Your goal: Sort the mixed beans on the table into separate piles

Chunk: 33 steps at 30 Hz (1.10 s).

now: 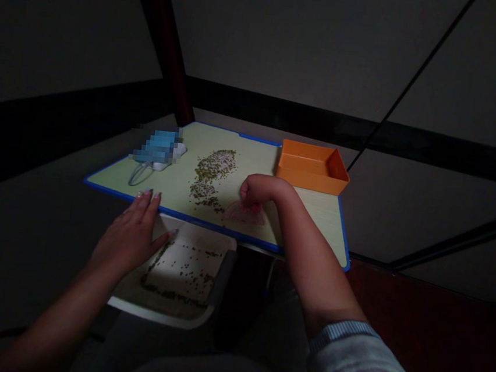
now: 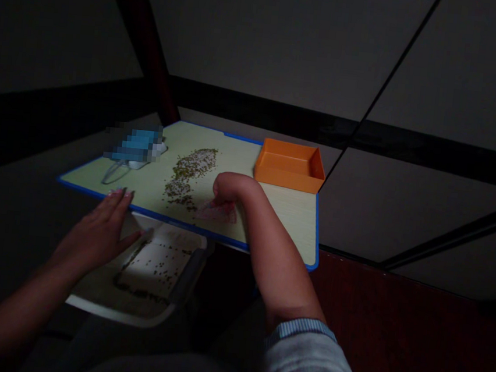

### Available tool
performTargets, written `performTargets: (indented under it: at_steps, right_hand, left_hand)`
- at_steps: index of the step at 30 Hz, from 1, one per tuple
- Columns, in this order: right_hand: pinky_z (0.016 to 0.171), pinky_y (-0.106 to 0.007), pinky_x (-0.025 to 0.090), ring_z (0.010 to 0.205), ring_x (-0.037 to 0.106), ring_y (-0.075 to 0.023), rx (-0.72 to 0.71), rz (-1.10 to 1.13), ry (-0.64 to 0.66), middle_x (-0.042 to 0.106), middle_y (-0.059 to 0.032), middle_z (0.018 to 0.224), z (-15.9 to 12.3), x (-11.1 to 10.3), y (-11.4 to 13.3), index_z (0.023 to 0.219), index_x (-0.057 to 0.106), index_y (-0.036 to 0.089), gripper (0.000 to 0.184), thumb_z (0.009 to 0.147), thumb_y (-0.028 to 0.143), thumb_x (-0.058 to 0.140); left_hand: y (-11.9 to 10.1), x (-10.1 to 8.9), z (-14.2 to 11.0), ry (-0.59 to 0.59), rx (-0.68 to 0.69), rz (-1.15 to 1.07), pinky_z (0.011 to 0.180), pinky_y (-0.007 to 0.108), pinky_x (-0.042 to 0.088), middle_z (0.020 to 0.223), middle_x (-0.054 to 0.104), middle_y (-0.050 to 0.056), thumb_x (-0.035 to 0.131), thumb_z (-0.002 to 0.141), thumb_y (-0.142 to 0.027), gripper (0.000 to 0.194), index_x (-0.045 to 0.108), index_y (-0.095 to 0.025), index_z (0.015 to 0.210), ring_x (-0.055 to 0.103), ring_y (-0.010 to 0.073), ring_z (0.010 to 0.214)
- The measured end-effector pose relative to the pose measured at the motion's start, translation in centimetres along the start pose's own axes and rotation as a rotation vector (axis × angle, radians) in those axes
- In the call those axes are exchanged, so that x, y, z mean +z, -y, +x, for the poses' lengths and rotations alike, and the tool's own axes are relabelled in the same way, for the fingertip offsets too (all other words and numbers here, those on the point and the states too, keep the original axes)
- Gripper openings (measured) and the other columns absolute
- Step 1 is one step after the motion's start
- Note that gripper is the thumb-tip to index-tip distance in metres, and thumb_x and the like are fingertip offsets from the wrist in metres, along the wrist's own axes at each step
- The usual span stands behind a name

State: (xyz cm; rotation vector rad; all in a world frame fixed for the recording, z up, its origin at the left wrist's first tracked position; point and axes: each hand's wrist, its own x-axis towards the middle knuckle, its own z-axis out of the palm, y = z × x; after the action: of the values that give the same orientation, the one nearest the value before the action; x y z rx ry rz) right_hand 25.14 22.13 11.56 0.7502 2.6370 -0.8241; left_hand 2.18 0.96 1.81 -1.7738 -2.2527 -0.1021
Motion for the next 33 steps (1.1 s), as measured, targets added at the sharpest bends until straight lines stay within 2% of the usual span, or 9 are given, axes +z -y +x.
performTargets:
  at_steps: [12,22,28,33]
  right_hand:
    - [0.057,-0.025,0.05,0.052,0.061,-0.0136,0.091,0.056,0.091,0.057,0.0013,0.046,0.5,0.9,0.9,0.057,0.06,0.013,0.018,0.074,0.019,0.066]
    - [0.06,-0.028,0.052,0.055,0.063,-0.0151,0.081,0.097,0.14,0.058,0.0001,0.048,0.5,1.3,1.7,0.062,0.062,0.012,0.019,0.079,0.021,0.062]
    - [0.057,-0.026,0.052,0.052,0.062,-0.0139,0.057,0.117,0.166,0.059,-0.0002,0.048,0.7,1.5,1.8,0.061,0.06,0.011,0.021,0.08,0.022,0.061]
    - [0.059,-0.028,0.052,0.054,0.063,-0.0152,0.04,0.125,0.165,0.064,-0.0039,0.054,0.7,1.6,1.9,0.064,0.063,0.01,0.02,0.08,0.023,0.06]
  left_hand:
    - [-0.1,-0.2,-0.1,-0.013,-0.001,0.003,0.111,0.048,0.029,0.155,0.016,0.023,0.038,0.084,-0.048,0.08,0.006,-0.008,0.146,0.016,0.0319,0.144]
    - [-0.1,0.1,-0.1,-0.017,0.004,-0.011,0.111,0.048,0.029,0.155,0.016,0.023,0.039,0.084,-0.047,0.081,0.005,-0.008,0.146,0.016,0.0322,0.144]
    - [0.0,-0.2,-0.1,-0.004,-0.001,-0.003,0.111,0.047,0.028,0.155,0.016,0.023,0.04,0.084,-0.046,0.08,0.006,-0.007,0.146,0.017,0.033,0.143]
    - [-0.2,-0.4,-0.1,0.007,-0.012,-0.013,0.11,0.048,0.03,0.155,0.015,0.022,0.039,0.084,-0.047,0.08,0.006,-0.009,0.146,0.016,0.032,0.144]
